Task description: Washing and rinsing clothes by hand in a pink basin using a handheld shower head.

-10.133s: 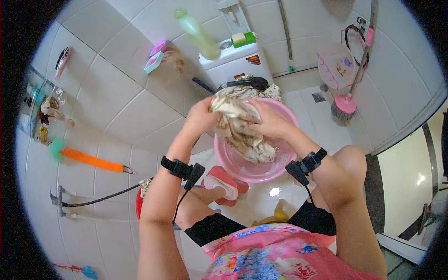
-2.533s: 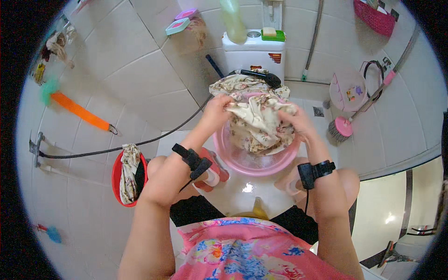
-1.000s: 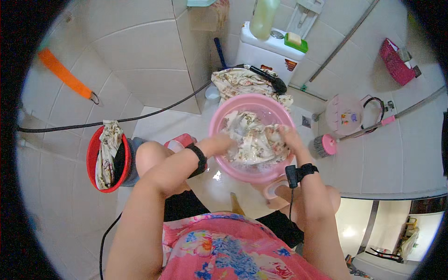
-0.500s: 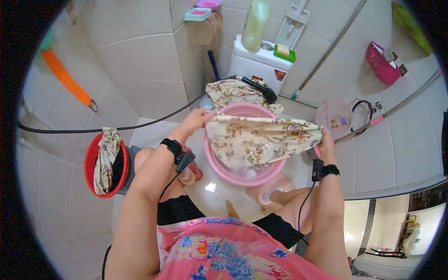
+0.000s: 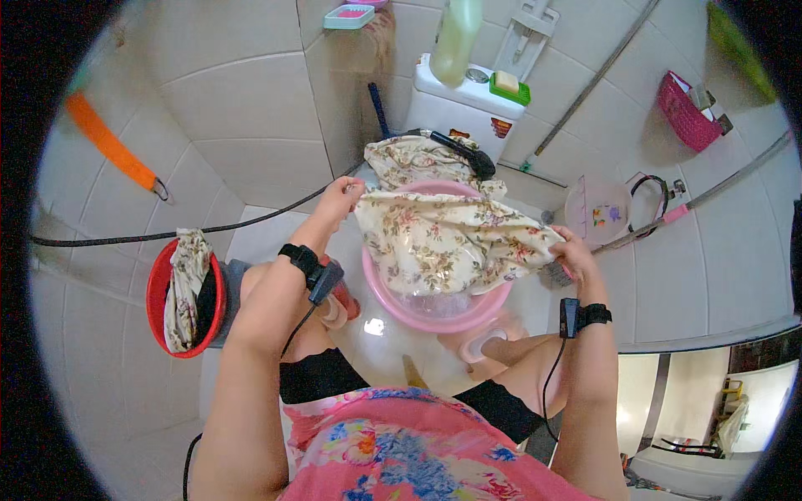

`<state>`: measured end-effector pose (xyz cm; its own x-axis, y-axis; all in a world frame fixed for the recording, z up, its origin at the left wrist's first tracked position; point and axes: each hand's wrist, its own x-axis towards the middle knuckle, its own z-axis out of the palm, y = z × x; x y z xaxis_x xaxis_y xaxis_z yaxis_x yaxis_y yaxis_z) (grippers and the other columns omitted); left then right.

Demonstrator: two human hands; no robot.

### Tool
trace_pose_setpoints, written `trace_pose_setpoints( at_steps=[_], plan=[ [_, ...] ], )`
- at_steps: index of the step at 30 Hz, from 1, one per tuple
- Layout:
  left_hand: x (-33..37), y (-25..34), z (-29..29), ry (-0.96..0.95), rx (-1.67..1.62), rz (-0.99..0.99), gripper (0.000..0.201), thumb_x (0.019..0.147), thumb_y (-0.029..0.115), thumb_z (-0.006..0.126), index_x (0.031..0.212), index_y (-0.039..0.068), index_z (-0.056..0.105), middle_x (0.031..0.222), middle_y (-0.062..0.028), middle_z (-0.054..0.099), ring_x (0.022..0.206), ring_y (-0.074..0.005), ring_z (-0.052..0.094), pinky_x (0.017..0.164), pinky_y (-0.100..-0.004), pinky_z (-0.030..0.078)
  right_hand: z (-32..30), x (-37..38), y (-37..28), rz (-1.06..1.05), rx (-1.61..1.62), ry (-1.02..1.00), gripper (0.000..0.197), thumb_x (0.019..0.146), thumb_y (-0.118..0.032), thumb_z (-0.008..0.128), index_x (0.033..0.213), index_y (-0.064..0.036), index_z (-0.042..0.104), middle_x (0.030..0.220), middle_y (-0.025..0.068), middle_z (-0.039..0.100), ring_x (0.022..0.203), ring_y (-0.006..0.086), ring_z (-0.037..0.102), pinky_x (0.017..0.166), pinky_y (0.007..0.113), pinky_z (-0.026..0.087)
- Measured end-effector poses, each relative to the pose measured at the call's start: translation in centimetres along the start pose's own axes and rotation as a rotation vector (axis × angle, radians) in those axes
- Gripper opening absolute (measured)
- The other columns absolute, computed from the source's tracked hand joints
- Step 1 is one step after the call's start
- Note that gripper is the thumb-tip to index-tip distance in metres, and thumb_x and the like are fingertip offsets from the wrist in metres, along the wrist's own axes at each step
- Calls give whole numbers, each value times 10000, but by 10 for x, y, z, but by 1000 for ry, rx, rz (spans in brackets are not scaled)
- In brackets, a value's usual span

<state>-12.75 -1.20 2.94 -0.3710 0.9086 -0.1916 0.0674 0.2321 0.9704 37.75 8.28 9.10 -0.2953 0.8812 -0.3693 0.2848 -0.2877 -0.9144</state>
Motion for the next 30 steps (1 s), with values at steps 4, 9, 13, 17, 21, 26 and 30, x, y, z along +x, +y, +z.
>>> trace_pose_setpoints(
  at_steps=[4, 9, 13, 17, 21, 26, 30],
  plan=[
    [-8, 13, -6, -292, 175, 117, 289, 846, 333, 658, 966, 70, 650, 828, -37, 633, 679, -146, 559, 601, -293, 446, -11, 6, 6, 31, -194, -69, 444, 813, -223, 644, 1203, -27, 562, 1164, 106, 607, 1005, 233, 590, 859, 344, 463],
    [-24, 45, 3, -500, 811, 421, 423, 811, 405, 696, 1128, 131, 634, 942, -33, 679, 777, -172, 615, 717, -317, 483, 30, 16, -26, -100, -1030, -57, 520, 867, -497, 535, 1020, -19, 674, 1024, 182, 670, 916, 290, 629, 809, 408, 470],
    [-23, 71, 21, -331, 581, 45, 451, 845, 432, 659, 1079, 48, 644, 931, -62, 693, 734, -168, 641, 701, -310, 497, 2, 42, -18, -197, -589, 246, 576, 898, -532, 472, 901, -3, 701, 903, 169, 689, 855, 256, 646, 766, 393, 481],
    [-67, 105, 56, -121, -471, 39, 286, 865, 288, 635, 934, 13, 679, 825, -47, 657, 706, -131, 597, 647, -295, 483, 62, -15, -88, -114, 49, 213, 439, 917, -459, 505, 977, -65, 689, 919, 106, 685, 830, 215, 637, 733, 349, 480],
    [-120, 119, 114, -373, -12, 190, 398, 907, 398, 581, 1006, 21, 658, 860, -43, 665, 745, -119, 593, 688, -292, 479, 108, -29, -67, 33, 23, 34, 411, 914, -478, 527, 1060, -113, 646, 993, 75, 645, 854, 189, 618, 775, 328, 485],
    [-151, 60, 154, -742, 329, 463, 454, 901, 368, 586, 1159, -5, 576, 1153, -188, 607, 1040, -265, 584, 913, -401, 438, 162, -14, -17, 84, -175, -216, 471, 922, -423, 552, 1192, -38, 591, 1106, 74, 637, 996, 195, 595, 860, 355, 474],
    [-135, 42, 122, -820, 53, 400, 394, 903, 336, 579, 1146, 28, 613, 1076, -115, 643, 959, -198, 601, 856, -326, 465, 126, 5, -16, -85, -284, 17, 480, 881, -396, 601, 1151, 1, 602, 1054, 106, 647, 928, 213, 601, 841, 363, 457]
  ],
)
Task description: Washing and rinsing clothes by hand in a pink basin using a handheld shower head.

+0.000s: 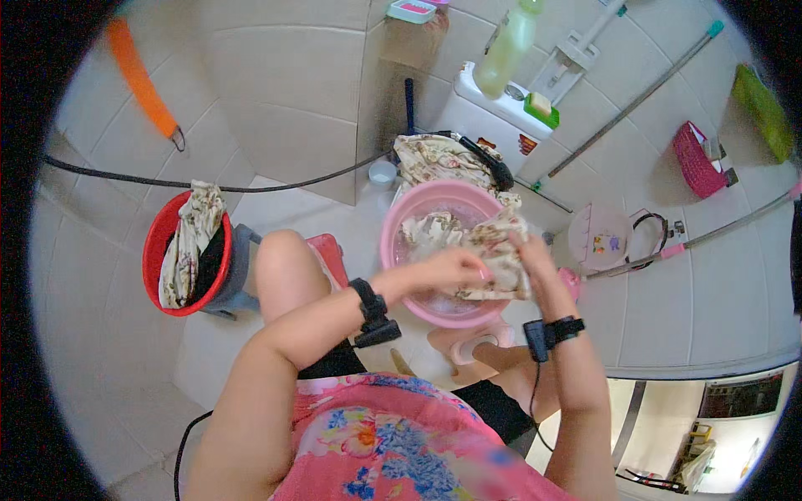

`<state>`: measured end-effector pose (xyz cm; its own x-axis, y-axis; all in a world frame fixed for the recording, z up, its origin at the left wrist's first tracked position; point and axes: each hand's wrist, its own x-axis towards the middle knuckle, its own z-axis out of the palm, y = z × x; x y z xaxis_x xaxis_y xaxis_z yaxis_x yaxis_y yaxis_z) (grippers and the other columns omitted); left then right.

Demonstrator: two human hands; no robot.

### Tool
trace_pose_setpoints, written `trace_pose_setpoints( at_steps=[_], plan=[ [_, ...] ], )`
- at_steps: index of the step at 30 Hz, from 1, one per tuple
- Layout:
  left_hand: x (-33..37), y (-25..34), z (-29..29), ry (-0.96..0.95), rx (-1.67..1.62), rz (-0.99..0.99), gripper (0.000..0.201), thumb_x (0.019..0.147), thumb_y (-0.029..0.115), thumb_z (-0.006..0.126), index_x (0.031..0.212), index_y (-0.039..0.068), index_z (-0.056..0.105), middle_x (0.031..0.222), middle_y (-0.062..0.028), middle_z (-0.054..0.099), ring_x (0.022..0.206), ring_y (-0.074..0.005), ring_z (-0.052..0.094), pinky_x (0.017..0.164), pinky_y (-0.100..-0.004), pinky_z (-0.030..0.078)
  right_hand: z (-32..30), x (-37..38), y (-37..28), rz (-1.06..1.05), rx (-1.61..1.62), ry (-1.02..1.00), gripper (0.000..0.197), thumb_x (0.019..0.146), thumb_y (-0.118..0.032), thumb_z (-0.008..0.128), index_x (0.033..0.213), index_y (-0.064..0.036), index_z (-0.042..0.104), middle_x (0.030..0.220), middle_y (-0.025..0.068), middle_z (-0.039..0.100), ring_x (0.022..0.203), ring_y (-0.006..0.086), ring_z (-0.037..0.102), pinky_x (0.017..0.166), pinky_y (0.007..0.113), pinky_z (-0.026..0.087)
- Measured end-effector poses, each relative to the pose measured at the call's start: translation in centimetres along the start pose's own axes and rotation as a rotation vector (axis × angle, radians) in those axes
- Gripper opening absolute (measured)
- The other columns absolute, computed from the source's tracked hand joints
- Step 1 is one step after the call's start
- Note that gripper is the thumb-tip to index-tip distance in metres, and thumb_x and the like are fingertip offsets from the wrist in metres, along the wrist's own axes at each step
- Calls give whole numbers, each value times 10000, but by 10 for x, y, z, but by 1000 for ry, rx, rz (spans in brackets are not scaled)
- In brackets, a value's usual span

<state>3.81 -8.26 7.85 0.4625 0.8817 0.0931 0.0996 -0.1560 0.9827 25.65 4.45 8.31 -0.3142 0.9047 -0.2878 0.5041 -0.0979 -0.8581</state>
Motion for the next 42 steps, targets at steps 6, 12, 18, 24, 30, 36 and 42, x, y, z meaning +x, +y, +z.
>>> trace_pose_setpoints(
  at_steps=[6, 12, 18, 24, 30, 36, 42],
  plan=[
    [-27, -38, -65, 522, 144, -179, 331, 864, 241, 614, 1107, 18, 627, 1047, -124, 650, 958, -188, 610, 834, -330, 482, -75, -54, -190, -214, -276, 210, 487, 877, -456, 581, 1028, -1, 664, 901, 75, 667, 787, 165, 597, 739, 323, 474],
    [-18, -48, -77, 438, 381, 147, 469, 811, 249, 685, 1221, 56, 564, 1211, -110, 589, 1065, -223, 582, 927, -348, 459, -135, -83, -320, -313, -68, 38, 438, 892, -431, 569, 1066, -37, 644, 929, 81, 687, 763, 192, 666, 708, 312, 532],
    [9, 35, -82, 491, 453, 260, 909, 694, 317, 789, 1421, 56, 311, 1281, -178, 527, 1165, -279, 521, 1004, -381, 410, -144, -127, -399, -333, -21, 42, 471, 874, -473, 572, 1076, -52, 630, 936, 81, 693, 747, 197, 679, 708, 334, 561],
    [53, 115, -68, 440, 458, 227, 918, 671, 350, 785, 1360, -51, 331, 1020, -289, 611, 954, -413, 602, 822, -431, 481, -276, -134, -402, -334, 21, 135, 499, 873, -479, 569, 1140, -59, 607, 1018, 97, 679, 861, 215, 671, 792, 383, 550],
    [82, 72, -82, 434, 642, 56, 343, 700, 122, 625, 1026, 19, 618, 905, -244, 647, 870, -419, 615, 779, -458, 496, -205, -171, -324, -278, 139, 5, 489, 881, -445, 572, 1173, -53, 585, 1051, 106, 667, 894, 219, 662, 809, 380, 545],
    [44, -39, -94, 398, 347, -112, 432, 728, 142, 659, 1147, 55, 598, 1037, -165, 663, 956, -250, 628, 861, -357, 477, -108, -104, -310, -200, 346, -114, 492, 881, -425, 588, 1202, -52, 570, 1124, 124, 646, 955, 248, 651, 843, 393, 531],
    [3, -52, -92, 440, 251, -24, 847, 653, 50, 728, 1412, 93, 355, 1311, -123, 545, 1196, -237, 513, 997, -310, 393, -55, -64, -190, -229, 366, 165, 385, 918, -161, 542, 1299, -120, 507, 1111, 94, 637, 960, 225, 620, 853, 366, 502]
  ],
)
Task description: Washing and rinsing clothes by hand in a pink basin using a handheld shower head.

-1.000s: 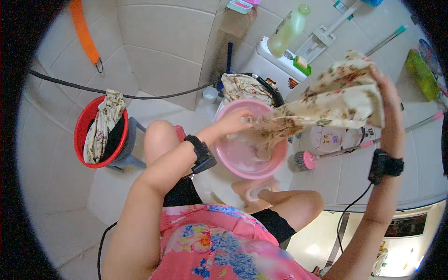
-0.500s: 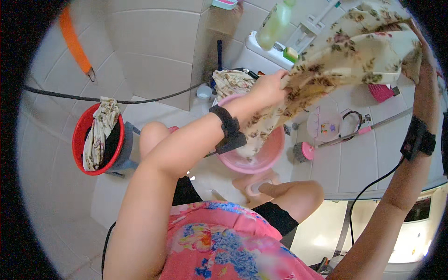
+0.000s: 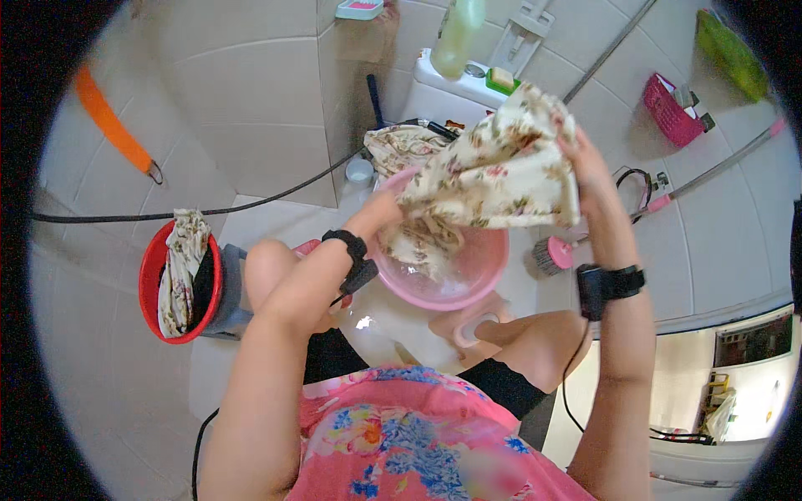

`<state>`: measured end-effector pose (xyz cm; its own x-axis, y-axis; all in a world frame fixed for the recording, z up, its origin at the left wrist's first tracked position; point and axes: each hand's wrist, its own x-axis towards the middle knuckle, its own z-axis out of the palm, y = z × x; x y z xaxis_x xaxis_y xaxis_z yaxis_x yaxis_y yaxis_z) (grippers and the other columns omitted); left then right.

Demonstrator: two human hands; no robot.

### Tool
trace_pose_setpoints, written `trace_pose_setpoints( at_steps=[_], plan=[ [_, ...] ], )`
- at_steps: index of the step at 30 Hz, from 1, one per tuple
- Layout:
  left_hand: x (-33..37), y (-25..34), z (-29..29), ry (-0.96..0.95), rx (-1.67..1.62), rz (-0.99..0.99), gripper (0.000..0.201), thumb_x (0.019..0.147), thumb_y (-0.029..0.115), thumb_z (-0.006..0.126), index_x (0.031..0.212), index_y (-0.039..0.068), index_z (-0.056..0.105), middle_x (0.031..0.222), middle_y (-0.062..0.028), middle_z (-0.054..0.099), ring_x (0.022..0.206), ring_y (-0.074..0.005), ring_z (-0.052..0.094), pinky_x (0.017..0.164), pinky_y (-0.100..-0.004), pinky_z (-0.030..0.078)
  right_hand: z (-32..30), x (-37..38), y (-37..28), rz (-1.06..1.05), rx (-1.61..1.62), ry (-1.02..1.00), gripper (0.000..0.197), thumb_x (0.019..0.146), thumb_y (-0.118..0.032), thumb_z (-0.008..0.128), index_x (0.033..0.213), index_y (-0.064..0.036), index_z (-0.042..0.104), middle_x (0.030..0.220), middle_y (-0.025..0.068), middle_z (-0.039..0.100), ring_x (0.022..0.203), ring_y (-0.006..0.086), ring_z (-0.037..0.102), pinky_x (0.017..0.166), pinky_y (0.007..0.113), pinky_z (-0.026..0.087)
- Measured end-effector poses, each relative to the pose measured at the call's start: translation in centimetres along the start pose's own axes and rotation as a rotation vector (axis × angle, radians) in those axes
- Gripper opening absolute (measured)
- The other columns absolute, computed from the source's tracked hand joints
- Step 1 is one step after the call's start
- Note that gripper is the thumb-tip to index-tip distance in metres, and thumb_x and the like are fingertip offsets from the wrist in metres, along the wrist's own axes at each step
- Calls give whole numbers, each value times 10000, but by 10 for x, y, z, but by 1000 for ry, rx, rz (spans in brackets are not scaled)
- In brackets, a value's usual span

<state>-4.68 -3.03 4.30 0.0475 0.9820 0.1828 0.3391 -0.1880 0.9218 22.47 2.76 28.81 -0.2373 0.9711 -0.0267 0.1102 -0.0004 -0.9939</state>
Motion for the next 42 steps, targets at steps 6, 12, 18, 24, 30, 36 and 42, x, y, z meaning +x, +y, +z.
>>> trace_pose_setpoints(
  at_steps=[6, 12, 18, 24, 30, 36, 42],
  plan=[
    [-14, 17, -2, -283, 848, -213, 977, 583, 257, 831, 1410, 97, 337, 1245, -220, 557, 1114, -343, 573, 936, -350, 459, 5, -11, 127, -156, -929, 143, 393, 778, 30, 490, 1148, -49, 595, 1244, 235, 512, 1177, 386, 488, 986, 426, 399],
    [-13, 17, 39, -456, 1084, -81, 1132, 566, 438, 838, 1481, 229, 205, 1527, -177, 92, 1365, -453, 165, 1017, -601, 323, 54, -34, 250, 1, -492, 97, 730, 843, -195, 588, 1477, -176, 228, 1494, 263, 195, 1346, 410, 294, 1066, 440, 337],
    [-10, -7, 66, -677, 1047, -227, 1033, 635, 463, 799, 1474, 258, 231, 1556, -152, -57, 1389, -492, 56, 986, -728, 251, 78, -35, 288, 151, -1282, -425, 682, 874, -315, 566, 1463, -378, 227, 1543, 192, -100, 1337, 576, 117, 1042, 583, 312],
    [-13, -24, 84, -677, 1141, -286, 861, 722, 369, 744, 1452, 283, 297, 1560, -144, -19, 1395, -471, 82, 994, -725, 225, 76, -23, 302, 260, -1291, -544, 725, 851, -263, 577, 1468, -366, 211, 1538, 199, -120, 1354, 561, 74, 1058, 589, 289],
    [-10, -75, 104, -738, 1189, -249, 742, 813, 224, 642, 1463, 257, 286, 1535, -218, -120, 1390, -496, 69, 1010, -705, 223, 68, -20, 326, 241, -1192, -544, 762, 781, -147, 541, 1465, -313, 250, 1538, 217, -85, 1318, 610, 100, 1042, 620, 297],
    [3, -70, 107, -751, 1030, -290, 692, 867, 108, 522, 1479, 268, 243, 1533, -235, -96, 1354, -501, 217, 1040, -632, 264, 69, -17, 337, 214, -1298, -598, 653, 787, -153, 559, 1410, -215, 373, 1498, 248, 153, 1245, 583, 281, 963, 567, 414],
    [5, -60, 90, -597, 645, -748, 845, 825, 384, 620, 1502, 221, 141, 1556, -172, 1, 1419, -395, 83, 1133, -532, 120, 68, -9, 343, 152, -1360, -635, 481, 808, -157, 547, 1289, -166, 544, 1333, 236, 457, 1177, 443, 471, 918, 508, 451]
  ],
)
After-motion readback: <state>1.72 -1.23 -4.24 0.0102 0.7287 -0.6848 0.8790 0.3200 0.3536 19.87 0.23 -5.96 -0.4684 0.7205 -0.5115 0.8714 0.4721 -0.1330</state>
